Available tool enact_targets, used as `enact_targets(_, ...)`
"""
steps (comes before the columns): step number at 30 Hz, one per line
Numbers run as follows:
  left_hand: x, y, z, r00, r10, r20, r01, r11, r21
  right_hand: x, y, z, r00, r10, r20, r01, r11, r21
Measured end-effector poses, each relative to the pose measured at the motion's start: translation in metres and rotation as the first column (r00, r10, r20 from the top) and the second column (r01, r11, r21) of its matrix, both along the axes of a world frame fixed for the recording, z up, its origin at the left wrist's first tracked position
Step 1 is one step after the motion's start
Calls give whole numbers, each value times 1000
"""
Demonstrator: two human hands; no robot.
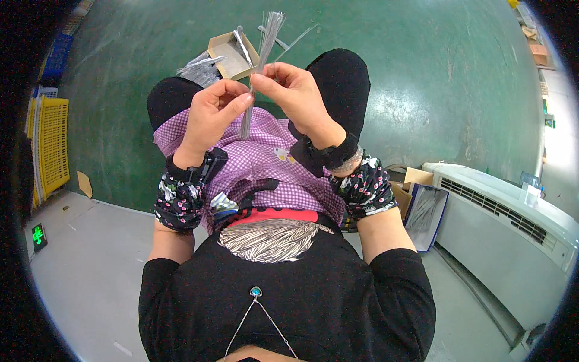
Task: The recorder is sorting and organizing thin metal or plastic wires from a bundle while sitting on a factory floor.
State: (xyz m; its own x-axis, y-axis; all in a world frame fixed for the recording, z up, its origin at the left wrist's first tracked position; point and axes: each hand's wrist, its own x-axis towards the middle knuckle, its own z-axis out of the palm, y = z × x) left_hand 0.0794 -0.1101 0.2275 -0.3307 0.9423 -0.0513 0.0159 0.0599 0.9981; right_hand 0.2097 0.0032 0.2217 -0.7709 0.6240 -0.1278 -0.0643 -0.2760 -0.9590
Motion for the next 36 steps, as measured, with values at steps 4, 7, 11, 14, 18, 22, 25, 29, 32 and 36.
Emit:
enact_targets(4, 0, 0, 4, 1000, -11, 15, 12, 999, -45, -1, 1, -1, 992, -121, -24, 117, 986, -115)
enact_targets(7, 0, 0, -2, 999, -29, -32, 28, 999, -29, -2, 2, -5, 992, -125, -34, 121, 988, -96)
enact_targets(11, -3, -1, 0, 996, -80, 43, 82, 996, -36, 0, 3, -6, 996, -88, -13, 85, 988, -125)
enact_targets(14, -5, -3, -3, 992, -114, 51, 116, 992, -49, 0, 2, -6, 998, -66, 6, 66, 990, -126)
enact_targets(18, -8, -4, -5, 985, -170, 21, 171, 982, -81, 2, 2, -5, 999, -30, 16, 32, 991, -127)
enact_targets(22, -7, -2, -5, 989, -148, 3, 148, 987, -55, 4, 3, -4, 1000, 26, 18, -23, 991, -130)
enact_targets(25, -4, -1, -2, 998, -59, 35, 60, 998, -18, 4, 2, -2, 1000, 29, 11, -28, 994, -108)
enact_targets(29, -5, -1, -4, 999, -47, -15, 47, 999, -11, 3, 0, -2, 999, 25, -27, -26, 998, -49)
enact_targets(32, -7, -3, -6, 997, -65, -50, 65, 998, -13, 3, -2, -2, 999, 31, -40, -34, 997, -66)
enact_targets(36, -3, -1, -3, 999, -31, -4, 31, 999, -24, 4, -1, -1, 999, 36, -28, -37, 998, -49)
